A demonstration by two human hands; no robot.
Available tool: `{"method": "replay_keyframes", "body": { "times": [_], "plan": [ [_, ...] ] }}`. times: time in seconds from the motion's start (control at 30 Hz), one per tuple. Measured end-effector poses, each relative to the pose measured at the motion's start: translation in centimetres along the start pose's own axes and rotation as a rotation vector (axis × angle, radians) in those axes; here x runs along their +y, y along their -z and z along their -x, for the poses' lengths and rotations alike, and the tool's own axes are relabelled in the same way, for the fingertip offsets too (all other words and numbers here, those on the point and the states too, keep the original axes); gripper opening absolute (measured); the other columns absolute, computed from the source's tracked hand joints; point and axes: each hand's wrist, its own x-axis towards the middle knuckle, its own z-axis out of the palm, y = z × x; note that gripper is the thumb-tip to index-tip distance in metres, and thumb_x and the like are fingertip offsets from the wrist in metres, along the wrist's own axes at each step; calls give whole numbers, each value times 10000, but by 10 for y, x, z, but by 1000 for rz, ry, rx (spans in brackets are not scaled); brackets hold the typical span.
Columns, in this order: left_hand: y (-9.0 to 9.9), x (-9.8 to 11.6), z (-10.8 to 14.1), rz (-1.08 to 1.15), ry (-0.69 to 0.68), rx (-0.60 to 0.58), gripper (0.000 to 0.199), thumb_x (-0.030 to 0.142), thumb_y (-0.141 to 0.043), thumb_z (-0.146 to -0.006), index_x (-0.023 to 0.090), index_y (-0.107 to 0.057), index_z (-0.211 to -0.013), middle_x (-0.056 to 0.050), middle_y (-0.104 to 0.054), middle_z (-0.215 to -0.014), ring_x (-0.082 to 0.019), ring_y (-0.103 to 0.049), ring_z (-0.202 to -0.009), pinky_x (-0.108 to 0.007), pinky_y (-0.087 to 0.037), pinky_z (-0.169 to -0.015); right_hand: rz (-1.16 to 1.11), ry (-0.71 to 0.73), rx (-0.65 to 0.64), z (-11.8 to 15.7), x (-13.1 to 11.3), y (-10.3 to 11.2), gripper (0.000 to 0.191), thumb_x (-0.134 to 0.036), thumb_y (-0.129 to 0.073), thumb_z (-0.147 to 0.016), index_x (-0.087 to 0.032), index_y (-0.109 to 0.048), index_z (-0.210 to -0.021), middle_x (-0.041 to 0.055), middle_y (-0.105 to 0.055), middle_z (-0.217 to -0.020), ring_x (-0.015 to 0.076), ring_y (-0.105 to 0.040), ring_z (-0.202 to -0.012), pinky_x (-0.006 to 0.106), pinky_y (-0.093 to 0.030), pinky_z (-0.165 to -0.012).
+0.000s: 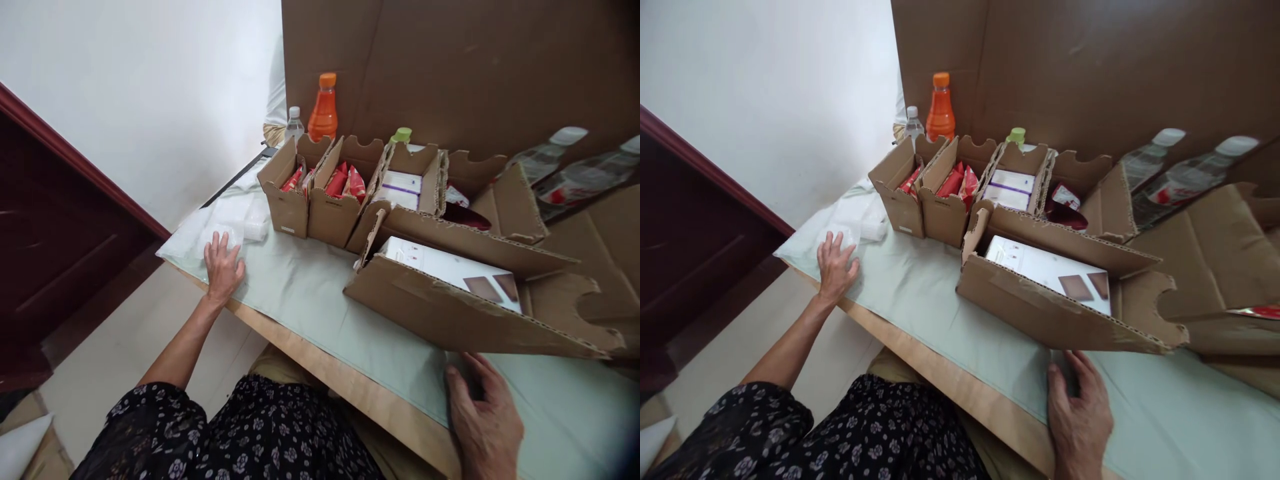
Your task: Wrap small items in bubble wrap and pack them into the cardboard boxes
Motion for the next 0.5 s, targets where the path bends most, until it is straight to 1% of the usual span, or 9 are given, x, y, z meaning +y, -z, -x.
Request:
{"method": "replay_keyframes", "body": {
  "times": [0.1, 0.13, 0.17, 0.23, 0.3, 0.33, 0.4, 0.47, 0.5],
  "plan": [
    [6, -4, 2, -10, -40, -12, 225, 233, -562, -887, 187, -776, -939, -144, -454, -1653, -397, -243, -1616, -650, -165, -1295, -2, 12, -5, 0, 4, -1, 591, -589, -532, -820, -129, -730, -1134, 212, -689, -1342, 403, -631, -1260, 589, -454, -1114],
    [6, -7, 2, -23, -48, -29, 216, 231, -561, -884, 189, -771, -909, -141, -450, -1657, -403, -239, -1616, -658, -157, -1292, 0, 19, -9, -1, 5, -1, 584, -590, -525, -818, -134, -734, -1117, 208, -697, -1330, 402, -633, -1250, 591, -452, -1111],
    [7, -9, 0, -35, -58, -50, 220, 226, -556, -879, 186, -769, -919, -147, -449, -1657, -407, -239, -1615, -667, -152, -1288, 3, 21, -13, 0, 5, -1, 580, -592, -520, -813, -139, -738, -1102, 203, -709, -1306, 400, -637, -1233, 592, -453, -1106],
    [6, -12, -6, -38, -82, -83, 292, 207, -531, -874, 170, -761, -1050, -172, -479, -1632, -401, -263, -1608, -677, -150, -1281, 6, 13, -16, 0, 5, -1, 578, -595, -516, -803, -149, -743, -1092, 189, -735, -1239, 394, -647, -1188, 592, -464, -1083],
    [7, -13, -14, -5, -101, -73, 408, 193, -502, -878, 142, -711, -1225, -191, -549, -1572, -378, -331, -1584, -663, -157, -1283, 3, -7, -15, 0, 4, -2, 576, -594, -522, -797, -158, -745, -1100, 176, -748, -1185, 386, -650, -1154, 585, -478, -1059],
    [8, -11, -17, 20, -103, -44, 448, 196, -495, -884, 127, -680, -1286, -197, -585, -1536, -365, -376, -1564, -646, -169, -1287, -1, -17, -15, 0, 3, -2, 574, -593, -527, -795, -160, -745, -1103, 174, -749, -1172, 384, -650, -1145, 582, -481, -1052],
    [11, -6, -19, 69, -97, 50, 485, 222, -499, -898, 96, -637, -1345, -212, -631, -1474, -350, -457, -1514, -602, -216, -1290, -6, -24, -13, 0, 2, -2, 569, -594, -532, -795, -164, -745, -1100, 172, -748, -1163, 384, -649, -1138, 581, -481, -1048],
    [14, 4, -13, 114, -103, 139, 492, 252, -515, -908, 82, -623, -1357, -227, -644, -1442, -348, -510, -1469, -571, -292, -1270, -5, -18, -6, 0, 2, -2, 556, -597, -532, -795, -176, -745, -1089, 166, -749, -1153, 381, -649, -1126, 580, -480, -1043],
    [15, 10, -7, 139, -120, 163, 493, 259, -522, -911, 85, -620, -1361, -229, -648, -1430, -348, -531, -1447, -564, -332, -1251, -3, -13, -4, 0, 2, -2, 545, -596, -533, -796, -183, -745, -1083, 161, -750, -1149, 378, -649, -1118, 578, -481, -1039]
  ]
}}
